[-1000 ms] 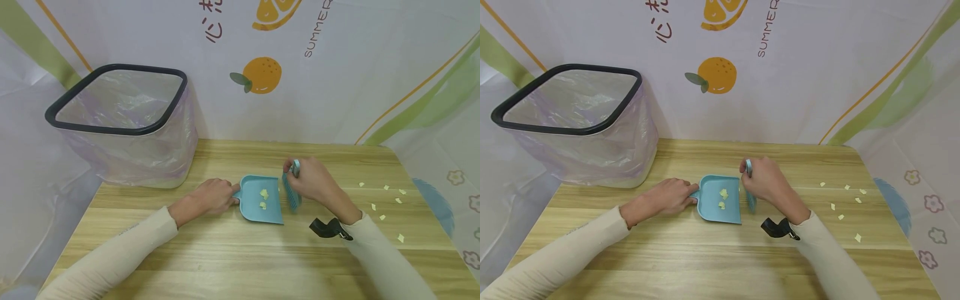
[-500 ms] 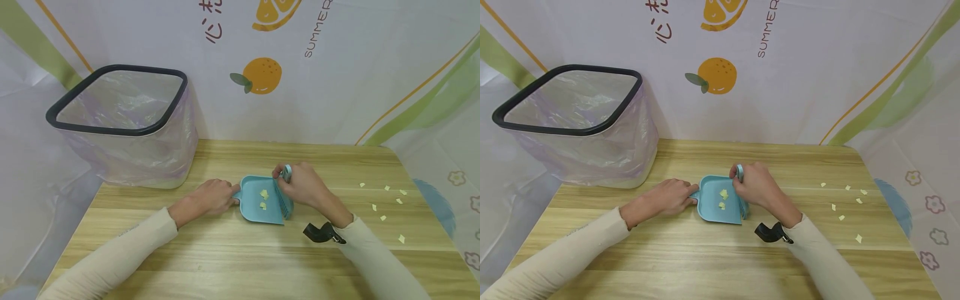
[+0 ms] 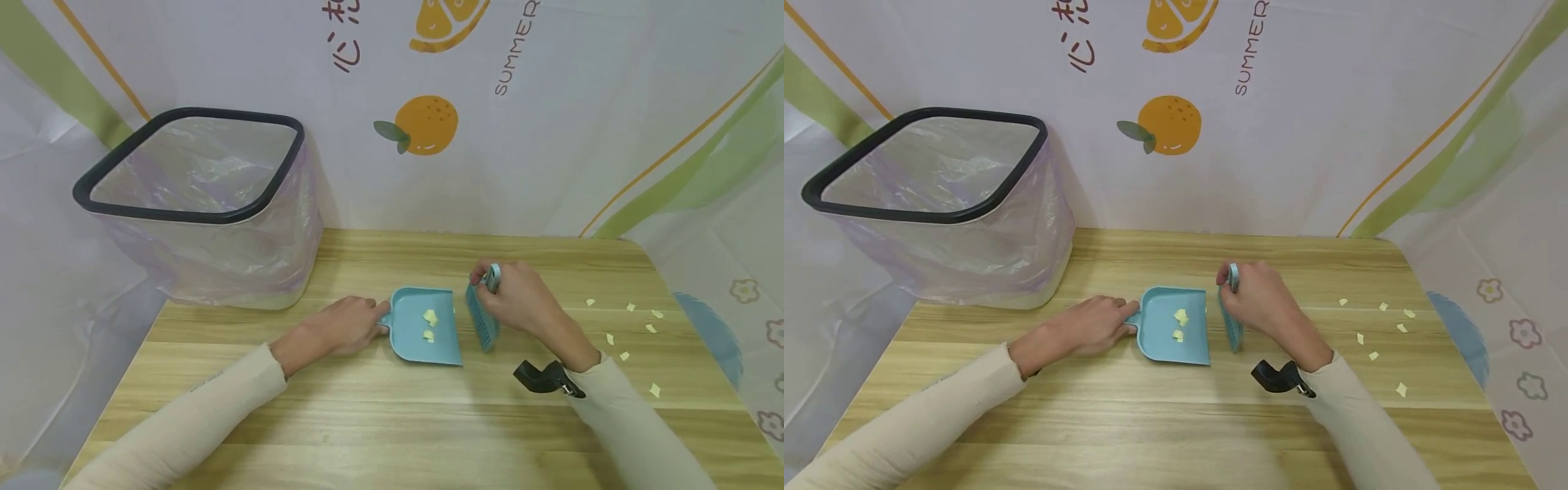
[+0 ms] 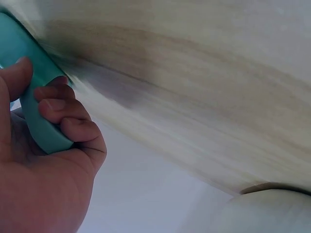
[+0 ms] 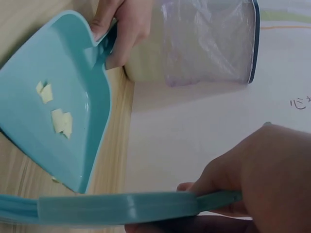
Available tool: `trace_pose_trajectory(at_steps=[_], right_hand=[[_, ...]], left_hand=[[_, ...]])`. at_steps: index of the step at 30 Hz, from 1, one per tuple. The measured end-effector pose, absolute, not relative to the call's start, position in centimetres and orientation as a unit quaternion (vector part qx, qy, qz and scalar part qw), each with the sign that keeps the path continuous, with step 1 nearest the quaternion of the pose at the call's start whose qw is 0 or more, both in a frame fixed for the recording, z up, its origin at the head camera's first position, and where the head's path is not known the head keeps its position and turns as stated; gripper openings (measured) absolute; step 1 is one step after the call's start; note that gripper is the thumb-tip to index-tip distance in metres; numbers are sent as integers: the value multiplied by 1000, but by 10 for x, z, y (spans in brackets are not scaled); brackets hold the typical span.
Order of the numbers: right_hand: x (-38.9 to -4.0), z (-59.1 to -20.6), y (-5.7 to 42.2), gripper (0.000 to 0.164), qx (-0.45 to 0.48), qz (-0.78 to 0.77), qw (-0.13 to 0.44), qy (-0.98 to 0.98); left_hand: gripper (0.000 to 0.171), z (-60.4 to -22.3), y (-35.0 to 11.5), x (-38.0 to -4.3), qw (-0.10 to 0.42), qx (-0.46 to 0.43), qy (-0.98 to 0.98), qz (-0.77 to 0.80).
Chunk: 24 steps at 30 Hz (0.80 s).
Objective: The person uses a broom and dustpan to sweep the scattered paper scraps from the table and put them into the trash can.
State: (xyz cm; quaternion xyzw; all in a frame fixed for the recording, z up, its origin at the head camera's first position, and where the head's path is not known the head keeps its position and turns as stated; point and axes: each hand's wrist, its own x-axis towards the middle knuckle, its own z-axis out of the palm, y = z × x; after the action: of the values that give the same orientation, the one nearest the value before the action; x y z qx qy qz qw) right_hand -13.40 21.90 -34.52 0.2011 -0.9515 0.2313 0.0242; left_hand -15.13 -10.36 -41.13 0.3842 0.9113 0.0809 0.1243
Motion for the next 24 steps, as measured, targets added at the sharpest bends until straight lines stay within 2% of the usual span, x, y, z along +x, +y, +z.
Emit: trace_pose_trajectory(at_steps=[10,24], right_hand=[[-138,-351,214,23,205,229,28,-951],[-140,-355,201,21,219,234,31,-947]], left_hand=[[40,-409,-110,-152,131,378,912,94],[39,-407,-119,-150,130,374,914,88]])
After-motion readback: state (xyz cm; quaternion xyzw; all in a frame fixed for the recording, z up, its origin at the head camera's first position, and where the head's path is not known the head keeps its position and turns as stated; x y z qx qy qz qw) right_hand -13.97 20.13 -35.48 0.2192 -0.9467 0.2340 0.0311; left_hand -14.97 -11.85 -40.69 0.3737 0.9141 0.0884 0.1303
